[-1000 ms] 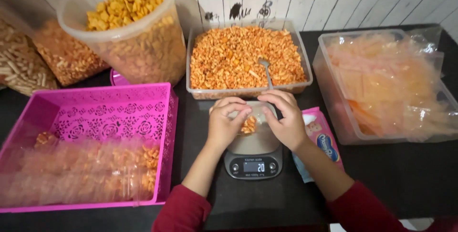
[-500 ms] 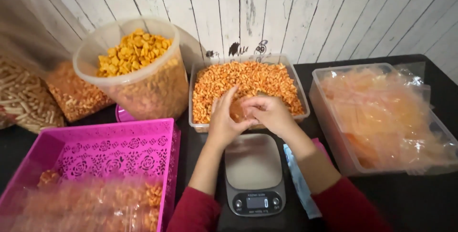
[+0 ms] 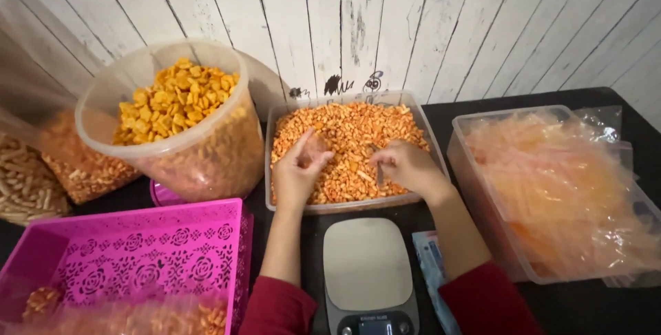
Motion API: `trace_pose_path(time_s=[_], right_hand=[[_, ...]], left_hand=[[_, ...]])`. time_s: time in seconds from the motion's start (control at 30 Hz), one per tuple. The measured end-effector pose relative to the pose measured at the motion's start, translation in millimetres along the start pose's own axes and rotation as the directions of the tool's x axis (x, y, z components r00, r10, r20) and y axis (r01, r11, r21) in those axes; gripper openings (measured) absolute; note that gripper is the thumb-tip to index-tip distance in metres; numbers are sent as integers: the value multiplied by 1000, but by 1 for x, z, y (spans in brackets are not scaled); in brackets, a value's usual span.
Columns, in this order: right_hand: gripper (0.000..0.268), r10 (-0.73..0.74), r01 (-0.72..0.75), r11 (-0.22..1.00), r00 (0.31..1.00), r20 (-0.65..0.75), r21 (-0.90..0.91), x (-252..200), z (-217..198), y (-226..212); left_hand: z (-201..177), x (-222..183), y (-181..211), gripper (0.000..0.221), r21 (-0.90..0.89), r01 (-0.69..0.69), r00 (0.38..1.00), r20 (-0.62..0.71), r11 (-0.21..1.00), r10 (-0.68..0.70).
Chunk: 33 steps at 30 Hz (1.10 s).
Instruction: The person scoops orange puffed snacks from a large container into small plastic bags, weighs each bag on a digital scale, and places the filled bags into a pink basket. The process is repeated multiple times with consistent portion sizes.
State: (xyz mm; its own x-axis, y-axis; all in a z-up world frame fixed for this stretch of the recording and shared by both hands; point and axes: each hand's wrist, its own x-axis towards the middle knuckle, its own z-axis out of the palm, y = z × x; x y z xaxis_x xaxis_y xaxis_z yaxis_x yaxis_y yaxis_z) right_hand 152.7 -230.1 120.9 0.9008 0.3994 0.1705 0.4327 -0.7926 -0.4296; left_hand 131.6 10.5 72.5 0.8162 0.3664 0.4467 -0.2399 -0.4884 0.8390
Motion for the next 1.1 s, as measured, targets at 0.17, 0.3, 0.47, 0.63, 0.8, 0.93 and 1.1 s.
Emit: trace_pose_path(time_s=[0.17,0.3,0.47,0.63,0.8,0.93,1.1], right_hand=[[37,222,-189,969,949,-224,160,38,-12,7],[30,358,-226,911,848,-392,344,58,-11,12],[30,302,-206,949,811,-502,239,65,24,18],[27,261,-169,950,893,-367,263,58,22,3],[24,486,-281,727,855,-180,627,67,24,14],[24,522,-259,587,845,-114,767,61,24,4],[28,535,-241,499,842,-77,833,59,24,2]], left_hand=[[-5,4,4,66,108,80,996,-45,991,-75],[-1,4,-2,67,87,120,990,-79,989,-113],[-2,6,-1,68,59,166,986,-31,984,-164],[2,6,-6,69,131,210,978,-28,969,-208],[2,6,-3,68,155,233,972,-21,960,-233],[0,6,3,68,185,242,970,-25,952,-242],[-3,6,4,68,144,224,974,-2,964,-226]])
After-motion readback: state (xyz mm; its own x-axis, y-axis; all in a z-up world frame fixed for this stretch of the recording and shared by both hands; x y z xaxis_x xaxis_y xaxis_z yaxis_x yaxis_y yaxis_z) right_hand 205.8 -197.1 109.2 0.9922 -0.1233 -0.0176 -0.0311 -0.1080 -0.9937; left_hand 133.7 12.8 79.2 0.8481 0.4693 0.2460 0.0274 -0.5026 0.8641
